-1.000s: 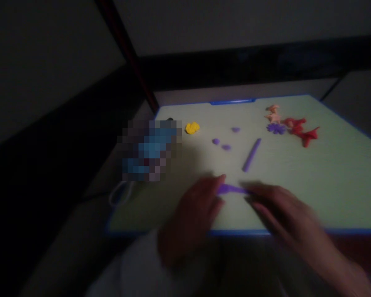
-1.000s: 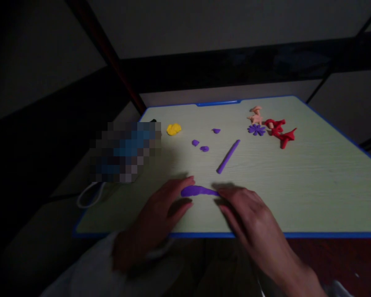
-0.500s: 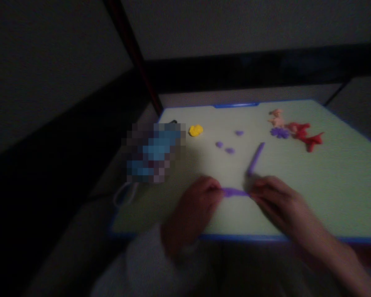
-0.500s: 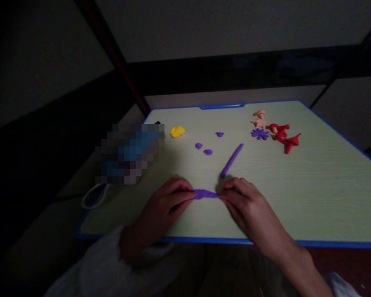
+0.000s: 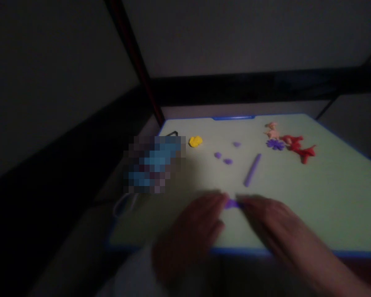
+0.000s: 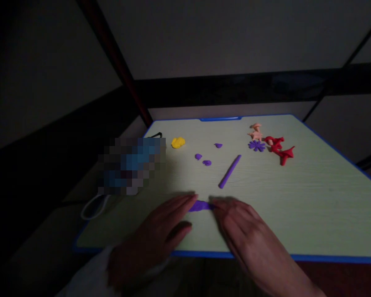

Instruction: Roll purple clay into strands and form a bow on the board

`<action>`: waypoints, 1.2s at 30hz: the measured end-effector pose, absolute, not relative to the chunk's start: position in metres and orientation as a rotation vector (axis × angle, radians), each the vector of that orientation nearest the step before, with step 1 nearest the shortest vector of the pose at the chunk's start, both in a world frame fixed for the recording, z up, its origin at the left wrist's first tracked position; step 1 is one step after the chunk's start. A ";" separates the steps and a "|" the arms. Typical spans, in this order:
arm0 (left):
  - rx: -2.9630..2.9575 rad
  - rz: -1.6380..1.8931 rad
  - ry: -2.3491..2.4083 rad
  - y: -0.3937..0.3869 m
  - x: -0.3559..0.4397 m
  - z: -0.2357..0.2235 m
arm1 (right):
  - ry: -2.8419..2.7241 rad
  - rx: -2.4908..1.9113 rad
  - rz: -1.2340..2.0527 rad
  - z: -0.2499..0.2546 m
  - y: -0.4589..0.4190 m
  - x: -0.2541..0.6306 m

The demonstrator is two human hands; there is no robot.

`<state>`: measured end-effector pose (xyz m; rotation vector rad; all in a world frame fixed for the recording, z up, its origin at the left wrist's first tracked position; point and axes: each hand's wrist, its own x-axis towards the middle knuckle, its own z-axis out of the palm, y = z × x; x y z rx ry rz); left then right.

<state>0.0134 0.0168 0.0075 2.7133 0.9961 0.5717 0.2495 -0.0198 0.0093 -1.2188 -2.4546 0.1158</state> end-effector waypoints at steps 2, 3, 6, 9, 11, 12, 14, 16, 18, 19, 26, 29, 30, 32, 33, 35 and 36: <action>2.710 0.486 0.980 0.014 0.014 0.007 | -2.461 -1.205 0.112 0.009 -0.022 0.244; 2.703 0.453 0.965 0.013 0.014 0.007 | -2.466 -1.205 0.112 0.009 -0.022 0.242; 2.683 0.409 0.915 0.015 0.014 0.008 | -2.497 -1.211 0.131 0.007 -0.022 0.238; 2.680 0.381 0.879 0.017 0.015 0.011 | -2.546 -1.224 0.148 0.006 -0.021 0.238; 2.688 0.373 0.851 0.018 0.015 0.013 | -2.580 -1.209 0.142 0.007 -0.021 0.239; 2.689 0.371 0.850 0.019 0.016 0.013 | -2.591 -1.197 0.137 0.008 -0.021 0.240; 2.691 0.382 0.869 0.018 0.014 0.012 | -2.589 -1.167 0.126 0.009 -0.022 0.242; 2.696 0.417 0.928 0.017 0.011 0.008 | -2.546 -1.152 0.117 0.011 -0.023 0.245; 2.710 0.480 1.009 0.015 0.005 0.005 | -2.463 -1.158 0.102 0.011 -0.024 0.249; 2.714 0.517 1.047 0.014 0.001 0.003 | -2.418 -1.168 0.092 0.012 -0.024 0.251; 2.703 0.626 1.089 0.010 -0.010 0.004 | -2.393 -1.148 0.007 0.012 -0.021 0.256; 2.769 0.639 1.072 0.011 -0.009 0.004 | -2.489 -1.069 -0.028 0.015 -0.020 0.245; 2.794 0.652 1.054 0.011 -0.009 0.003 | -2.511 -1.043 -0.026 0.016 -0.020 0.241; 2.834 0.678 0.992 0.012 -0.009 0.001 | -2.524 -1.026 0.003 0.018 -0.020 0.233; 2.846 0.695 0.962 0.012 -0.010 0.000 | -2.520 -1.036 0.025 0.018 -0.019 0.229; 2.858 0.737 0.927 0.012 -0.011 0.000 | -2.511 -1.075 0.063 0.017 -0.018 0.225; 2.866 0.758 0.917 0.011 -0.011 0.000 | -2.510 -1.092 0.077 0.017 -0.018 0.224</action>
